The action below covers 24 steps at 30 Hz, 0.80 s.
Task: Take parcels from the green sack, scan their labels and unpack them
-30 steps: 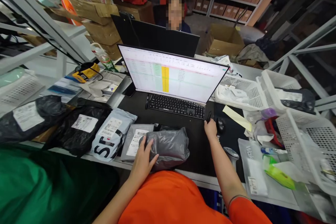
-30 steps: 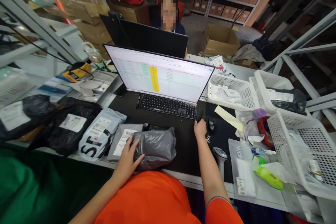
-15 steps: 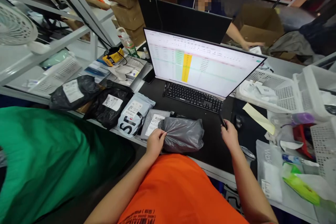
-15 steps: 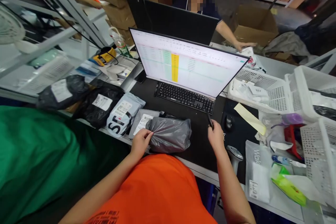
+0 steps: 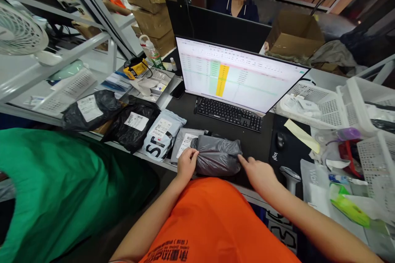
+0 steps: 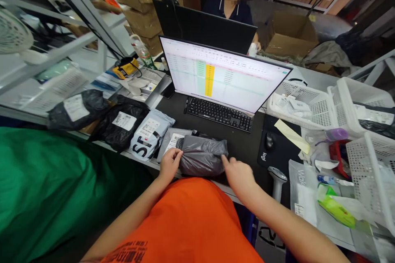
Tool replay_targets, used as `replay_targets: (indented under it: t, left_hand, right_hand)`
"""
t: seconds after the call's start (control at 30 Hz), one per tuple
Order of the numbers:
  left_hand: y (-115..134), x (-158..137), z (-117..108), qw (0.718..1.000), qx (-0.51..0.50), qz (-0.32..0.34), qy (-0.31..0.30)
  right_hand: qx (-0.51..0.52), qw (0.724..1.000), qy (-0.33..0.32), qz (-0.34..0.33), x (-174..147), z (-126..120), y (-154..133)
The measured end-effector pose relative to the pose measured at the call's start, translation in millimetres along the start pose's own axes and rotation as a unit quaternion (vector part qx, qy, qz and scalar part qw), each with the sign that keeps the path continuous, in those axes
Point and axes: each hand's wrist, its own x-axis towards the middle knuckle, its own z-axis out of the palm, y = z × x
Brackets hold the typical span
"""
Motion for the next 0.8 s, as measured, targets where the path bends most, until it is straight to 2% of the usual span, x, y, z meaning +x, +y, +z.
replay_targets:
  t: [0.07, 0.13, 0.2, 0.27, 0.33, 0.43, 0.47, 0.53, 0.6, 0.63, 0.73, 0.8]
  left_hand:
    - [-2, 0, -2, 1.000, 0.022, -0.001, -0.014]
    - [-1, 1, -3, 0.998, 0.058, 0.013, -0.004]
    - [5, 2, -3, 0.993, 0.097, 0.063, 0.011]
    - [14, 3, 1, 0.980, 0.122, 0.152, -0.032]
    - [22, 3, 8, 0.956, 0.140, 0.226, -0.123]
    - [31, 2, 22, 0.931, 0.190, 0.238, -0.202]
    - [32, 2, 25, 0.925, 0.211, 0.233, -0.212]
    - [33, 3, 29, 0.914, 0.242, 0.232, -0.229]
    - [34, 3, 29, 0.908, 0.250, 0.238, -0.237]
    - [34, 3, 29, 0.908, 0.246, 0.243, -0.235]
    - [36, 2, 25, 0.908, 0.222, 0.273, -0.229]
    - [36, 0, 22, 0.902, 0.198, 0.297, -0.242]
  right_hand:
    - [0.012, 0.998, -0.018, 0.058, -15, 20, 39]
    - [0.052, 0.992, -0.033, 0.113, -21, 43, 74]
    - [0.136, 0.978, -0.004, 0.160, -18, 71, 96]
    - [0.203, 0.956, 0.044, 0.208, -8, 102, 103]
    - [0.226, 0.938, 0.069, 0.252, 4, 129, 98]
    - [0.222, 0.933, 0.088, 0.269, 19, 145, 77]
    - [0.231, 0.932, 0.116, 0.252, 23, 142, 69]
    - [0.281, 0.923, 0.195, 0.178, 31, 122, 50]
    - [0.340, 0.902, 0.258, 0.065, 42, 92, 27]
    - [0.349, 0.898, 0.267, 0.009, 48, 76, 15]
    - [0.263, 0.926, 0.236, -0.132, 72, 36, -18]
    - [0.160, 0.957, 0.176, -0.168, 89, 22, -33]
